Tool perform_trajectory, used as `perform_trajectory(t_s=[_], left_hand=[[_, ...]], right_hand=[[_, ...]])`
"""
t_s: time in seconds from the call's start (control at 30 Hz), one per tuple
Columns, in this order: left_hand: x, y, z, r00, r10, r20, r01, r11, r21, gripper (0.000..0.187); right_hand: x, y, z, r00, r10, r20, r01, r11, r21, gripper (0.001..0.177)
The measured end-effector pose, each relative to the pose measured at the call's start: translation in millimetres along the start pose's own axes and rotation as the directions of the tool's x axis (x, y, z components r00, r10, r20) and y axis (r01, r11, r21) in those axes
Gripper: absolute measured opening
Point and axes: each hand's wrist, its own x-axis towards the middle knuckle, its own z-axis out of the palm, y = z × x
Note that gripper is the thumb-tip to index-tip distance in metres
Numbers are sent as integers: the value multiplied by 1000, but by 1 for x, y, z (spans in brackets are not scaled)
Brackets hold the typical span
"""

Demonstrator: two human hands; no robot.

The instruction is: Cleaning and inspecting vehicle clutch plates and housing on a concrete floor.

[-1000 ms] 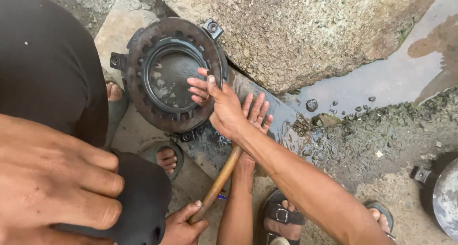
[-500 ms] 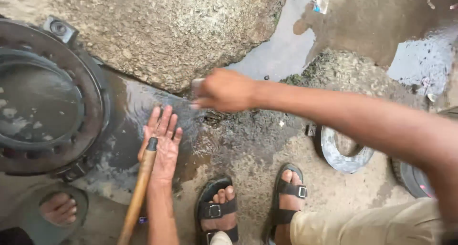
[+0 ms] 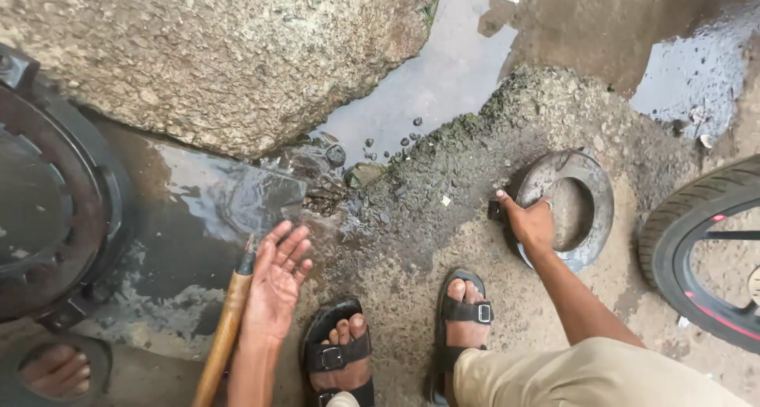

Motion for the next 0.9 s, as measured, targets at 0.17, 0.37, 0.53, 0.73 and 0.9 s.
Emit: perform_trajectory(t_s=[0.17, 0.37, 0.53, 0.73, 0.9], left_hand=[[-41, 10, 54, 979, -166, 116, 99, 893, 440, 43], [-85, 55, 82, 925, -4, 381, -199, 848, 492, 40], [-113, 95, 97, 852, 380, 360, -517, 497, 698, 36], [-124, 102, 100, 767, 601, 222, -535, 410, 738, 32], [-129, 81, 105, 824, 532, 197, -519, 567, 640, 31]], right_hand=[[-5, 11, -12, 985, -100, -142, 101, 995, -1, 99], [-6, 36, -89, 991, -126, -55, 137, 900, 413, 58], [-10, 22, -139, 917, -287, 276, -129, 442, 888, 34], [-50, -97, -162, 578, -629, 520, -92, 582, 808, 55], [-71, -203, -153, 399, -605, 689, 328, 796, 509, 76]])
